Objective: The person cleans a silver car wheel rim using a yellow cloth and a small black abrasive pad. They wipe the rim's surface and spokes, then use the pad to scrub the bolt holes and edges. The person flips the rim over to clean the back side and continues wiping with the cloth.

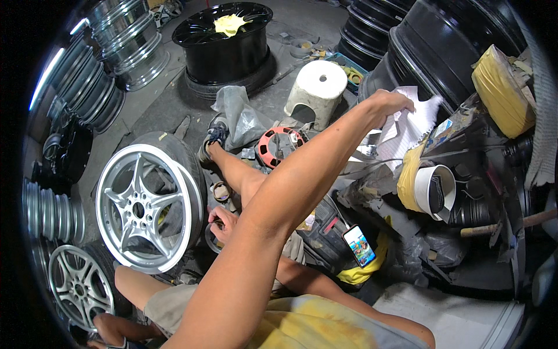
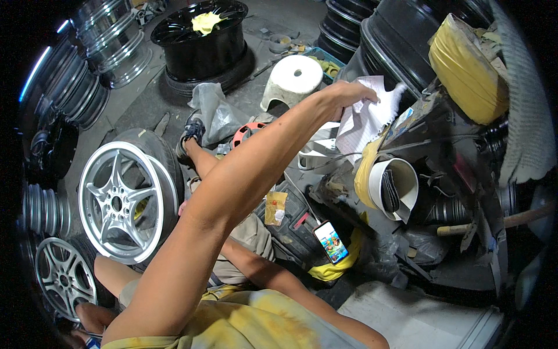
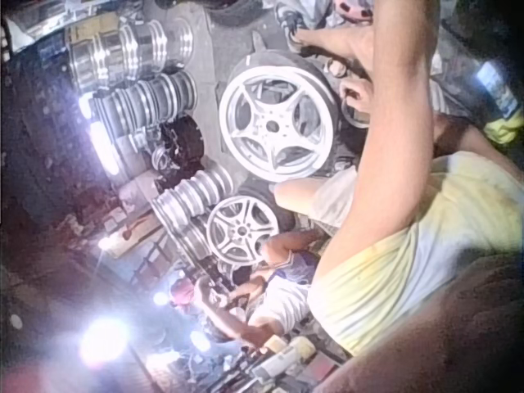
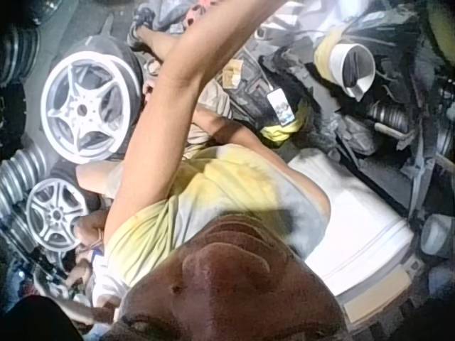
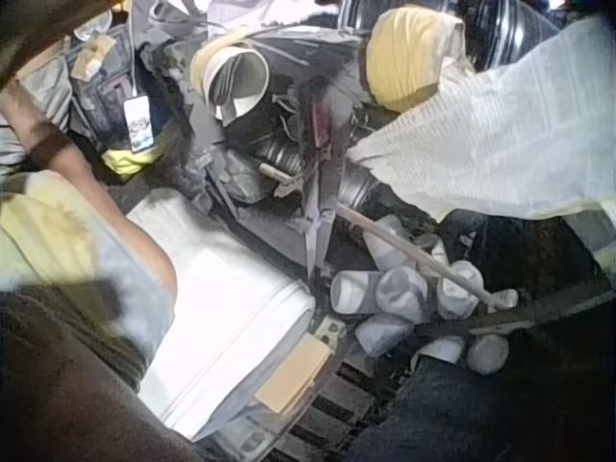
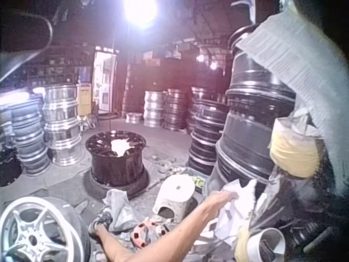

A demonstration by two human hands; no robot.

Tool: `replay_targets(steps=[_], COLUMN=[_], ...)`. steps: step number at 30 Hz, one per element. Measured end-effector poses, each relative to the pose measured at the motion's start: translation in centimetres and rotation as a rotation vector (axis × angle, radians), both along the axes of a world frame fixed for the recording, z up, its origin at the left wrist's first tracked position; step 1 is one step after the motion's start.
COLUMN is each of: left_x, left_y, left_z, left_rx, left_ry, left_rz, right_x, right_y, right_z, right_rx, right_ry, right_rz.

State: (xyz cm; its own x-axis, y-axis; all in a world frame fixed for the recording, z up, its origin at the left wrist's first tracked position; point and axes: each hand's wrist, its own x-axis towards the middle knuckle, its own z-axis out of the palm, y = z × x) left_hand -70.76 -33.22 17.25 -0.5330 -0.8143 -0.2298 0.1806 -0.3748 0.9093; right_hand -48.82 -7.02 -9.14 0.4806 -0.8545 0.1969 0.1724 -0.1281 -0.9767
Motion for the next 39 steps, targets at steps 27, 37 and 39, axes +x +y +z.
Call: replay_targets(steps=[27, 37, 39], left_x=[34.0, 64.0, 63.7], left_y=[6.9, 28.9, 31.6], left_z=[-0.2, -6.2, -8.2], left_rx=[-0.819, -0.430, -0.516], left_ry=[-0.693, -1.020, -1.345], left_rz=[0.268, 0.949, 1.006], right_x=[-0.3, 3.5, 6.8], right_y=[-1.2, -3.3, -3.7], right_z=[0.8, 8.6, 8.9], right_rx=[-0.124, 0.010, -0.127], right_ry=[0.282, 0.141, 0.114], right_rz=[-0.102, -0.089, 0.025])
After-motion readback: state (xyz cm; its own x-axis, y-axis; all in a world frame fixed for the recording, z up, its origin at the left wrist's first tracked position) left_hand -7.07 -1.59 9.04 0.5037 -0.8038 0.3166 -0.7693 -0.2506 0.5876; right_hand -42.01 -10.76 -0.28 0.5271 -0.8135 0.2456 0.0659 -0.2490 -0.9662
